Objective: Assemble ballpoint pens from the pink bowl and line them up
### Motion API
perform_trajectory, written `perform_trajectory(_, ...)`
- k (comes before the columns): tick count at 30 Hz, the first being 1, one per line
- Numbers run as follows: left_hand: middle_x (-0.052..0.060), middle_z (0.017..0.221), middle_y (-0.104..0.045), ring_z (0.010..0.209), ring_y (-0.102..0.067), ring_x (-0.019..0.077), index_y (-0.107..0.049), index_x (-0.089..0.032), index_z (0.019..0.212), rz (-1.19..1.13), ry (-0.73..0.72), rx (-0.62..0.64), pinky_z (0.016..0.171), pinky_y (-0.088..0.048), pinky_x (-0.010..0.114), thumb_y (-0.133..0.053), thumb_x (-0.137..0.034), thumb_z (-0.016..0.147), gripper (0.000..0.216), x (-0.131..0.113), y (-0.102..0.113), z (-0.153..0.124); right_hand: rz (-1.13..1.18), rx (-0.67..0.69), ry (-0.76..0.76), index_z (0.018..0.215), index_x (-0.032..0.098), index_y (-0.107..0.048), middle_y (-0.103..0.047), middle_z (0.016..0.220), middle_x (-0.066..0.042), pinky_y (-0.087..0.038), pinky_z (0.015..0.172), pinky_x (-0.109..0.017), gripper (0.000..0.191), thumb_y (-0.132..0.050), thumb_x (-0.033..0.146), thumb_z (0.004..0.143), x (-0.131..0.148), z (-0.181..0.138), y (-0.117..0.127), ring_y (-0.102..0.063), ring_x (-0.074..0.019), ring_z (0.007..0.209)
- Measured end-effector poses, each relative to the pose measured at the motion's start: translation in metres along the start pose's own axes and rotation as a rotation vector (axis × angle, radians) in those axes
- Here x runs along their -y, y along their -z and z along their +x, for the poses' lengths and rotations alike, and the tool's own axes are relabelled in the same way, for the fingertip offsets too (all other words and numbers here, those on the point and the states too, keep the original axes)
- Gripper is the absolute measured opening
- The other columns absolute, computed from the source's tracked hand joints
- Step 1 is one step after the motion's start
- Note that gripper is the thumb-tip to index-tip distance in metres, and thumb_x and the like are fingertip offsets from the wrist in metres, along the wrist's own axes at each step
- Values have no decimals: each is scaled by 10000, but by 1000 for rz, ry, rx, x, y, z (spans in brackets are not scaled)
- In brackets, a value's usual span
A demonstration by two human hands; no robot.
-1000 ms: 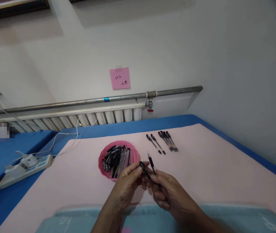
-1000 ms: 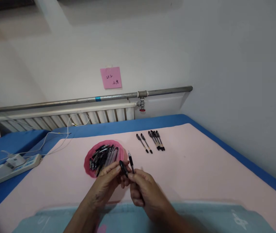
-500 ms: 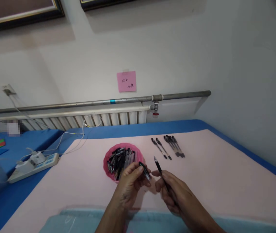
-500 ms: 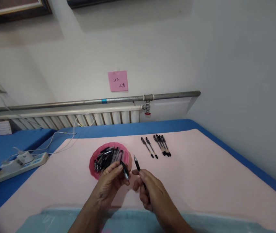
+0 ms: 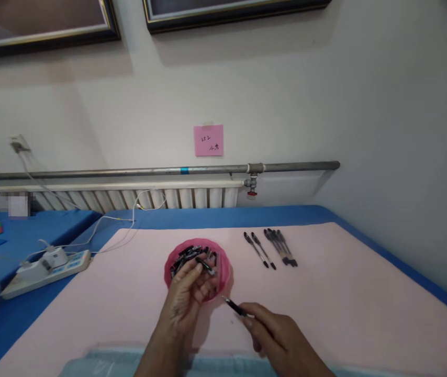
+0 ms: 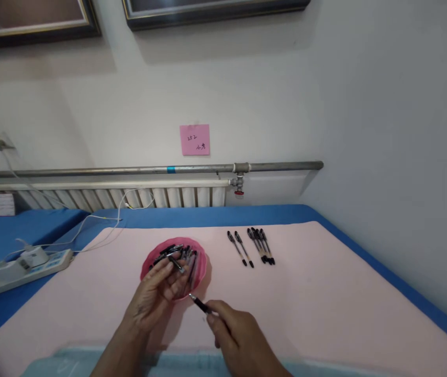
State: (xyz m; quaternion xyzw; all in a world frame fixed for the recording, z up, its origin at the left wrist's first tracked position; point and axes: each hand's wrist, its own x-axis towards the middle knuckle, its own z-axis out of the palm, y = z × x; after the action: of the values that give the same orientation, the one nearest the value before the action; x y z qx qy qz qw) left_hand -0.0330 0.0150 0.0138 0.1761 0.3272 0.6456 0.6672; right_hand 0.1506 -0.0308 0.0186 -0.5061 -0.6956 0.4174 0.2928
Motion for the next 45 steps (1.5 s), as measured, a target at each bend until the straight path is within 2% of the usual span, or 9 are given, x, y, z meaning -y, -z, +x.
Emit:
perform_trajectory(2,79,836,-716,742,-681,184,-628,-134,883,7,16,-20,673,-560,298,-707,-103,657,241,0,1,1,4,-46,19,1014,188,-634,-561,579,14,-417,554,-247,366,-379,398,857,1,-2,3,-555,-160,554)
perform_trajectory(6,40,744,-711,685,-677,169,-602,-151,819,-26,59,21,687,-556,330,-727,-136,649,211,6,-2,-2,16,-162,5,1026,208,-643,-620,678,-21,-444,586,-259,353,-422,412,842,1,-4,9,-589,-186,628)
perform_trajectory(10,29,700,-703,695,-680,181,-583,-157,766,-22,76,36,716,-542,341,-752,-156,622,223,11,-5,-7,-4,-147,13,1064,228,-640,-586,590,-1,-439,559,-267,354,-428,407,843,-1,-3,10,-567,-183,555)
perform_trajectory(16,78,779,-711,714,-669,173,-606,-133,865,39,95,133,685,-533,312,-693,-183,701,192,11,-10,-10,-13,-139,61,1040,248,-650,-584,582,-11,-422,510,-249,315,-447,390,846,-2,-2,10,-540,-180,531)
perform_trajectory(22,69,793,-708,693,-648,149,-625,-135,847,104,82,180,673,-522,292,-690,-180,703,164,17,-10,-11,-80,-124,78,1064,241,-635,-563,586,-1,-408,506,-244,314,-422,356,864,-4,-1,12,-534,-175,525)
perform_trajectory(27,56,761,-698,681,-636,152,-641,-137,809,141,73,153,687,-515,311,-726,-197,660,182,24,-8,-11,-107,-122,80,1067,246,-632,-582,606,6,-407,538,-246,296,-419,335,881,-6,-1,12,-545,-173,541)
perform_trajectory(37,42,734,-677,691,-613,146,-643,-143,735,209,69,126,700,-497,304,-736,-213,641,149,27,-10,-12,-147,-114,121,974,232,-612,-680,834,-31,-418,642,-264,221,-414,294,897,-7,0,13,-606,-189,716)
perform_trajectory(45,39,744,-668,678,-600,125,-651,-134,757,224,61,126,668,-491,258,-741,-214,637,171,29,-7,-11,-121,-110,93,928,225,-614,-662,759,-16,-404,600,-258,217,-411,291,890,-5,-1,13,-585,-176,663)
